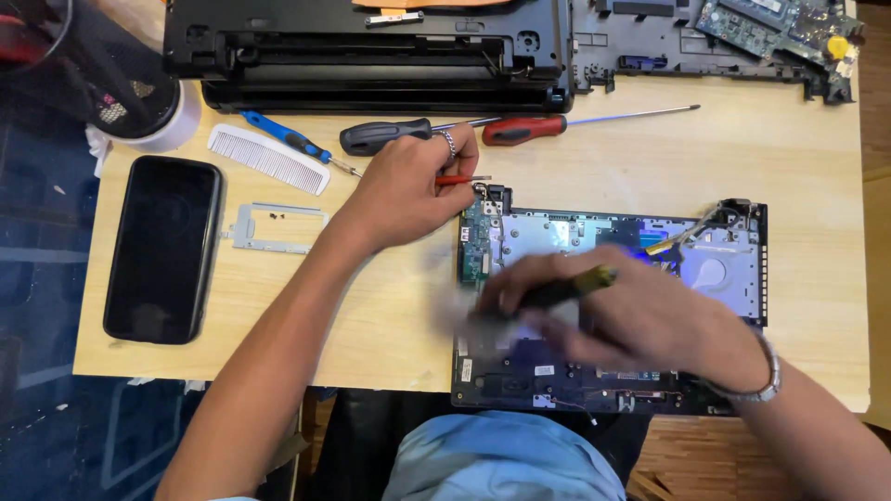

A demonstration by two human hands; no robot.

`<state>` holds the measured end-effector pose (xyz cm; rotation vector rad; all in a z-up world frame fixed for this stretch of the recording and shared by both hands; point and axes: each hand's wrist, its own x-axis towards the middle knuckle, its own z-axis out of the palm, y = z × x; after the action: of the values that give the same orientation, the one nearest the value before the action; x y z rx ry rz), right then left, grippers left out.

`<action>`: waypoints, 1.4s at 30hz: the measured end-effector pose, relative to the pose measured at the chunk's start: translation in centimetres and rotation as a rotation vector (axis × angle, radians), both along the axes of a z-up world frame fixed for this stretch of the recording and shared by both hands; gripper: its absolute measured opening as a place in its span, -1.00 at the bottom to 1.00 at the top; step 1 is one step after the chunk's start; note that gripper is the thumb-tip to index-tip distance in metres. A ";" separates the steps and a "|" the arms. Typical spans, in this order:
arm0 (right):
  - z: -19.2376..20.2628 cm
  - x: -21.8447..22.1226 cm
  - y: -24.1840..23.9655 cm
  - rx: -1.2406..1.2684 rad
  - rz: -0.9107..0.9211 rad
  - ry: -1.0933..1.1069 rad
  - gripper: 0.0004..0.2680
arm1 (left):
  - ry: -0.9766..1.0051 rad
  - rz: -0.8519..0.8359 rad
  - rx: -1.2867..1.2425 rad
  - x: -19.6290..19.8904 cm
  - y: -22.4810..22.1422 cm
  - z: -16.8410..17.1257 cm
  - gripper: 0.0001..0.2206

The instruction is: Cleaning the internal components of a laptop with a brush and positioning the motherboard.

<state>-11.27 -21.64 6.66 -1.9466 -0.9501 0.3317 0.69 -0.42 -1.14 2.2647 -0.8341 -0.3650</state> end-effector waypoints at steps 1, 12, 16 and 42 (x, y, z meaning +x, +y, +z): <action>-0.4 0.4 -0.7 -0.001 0.001 0.005 -0.84 | 0.005 0.001 -0.001 -0.1 0.0 0.0 -0.90; -0.8 -0.8 -1.0 0.068 -0.055 0.046 -0.87 | 0.022 -0.005 0.010 0.0 0.0 0.2 -0.88; -1.0 1.1 -2.4 -0.347 -0.420 -0.768 -0.84 | -0.010 -0.021 -0.018 0.1 -0.1 0.1 -0.89; -1.0 0.8 -3.6 -0.230 -0.378 -0.549 -0.82 | 0.049 -0.006 -0.017 0.1 0.1 0.2 -0.88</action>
<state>-10.45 -25.20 5.69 -2.4370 -0.8758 -0.3444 0.74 -0.36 -0.90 2.2290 -0.8159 -0.4136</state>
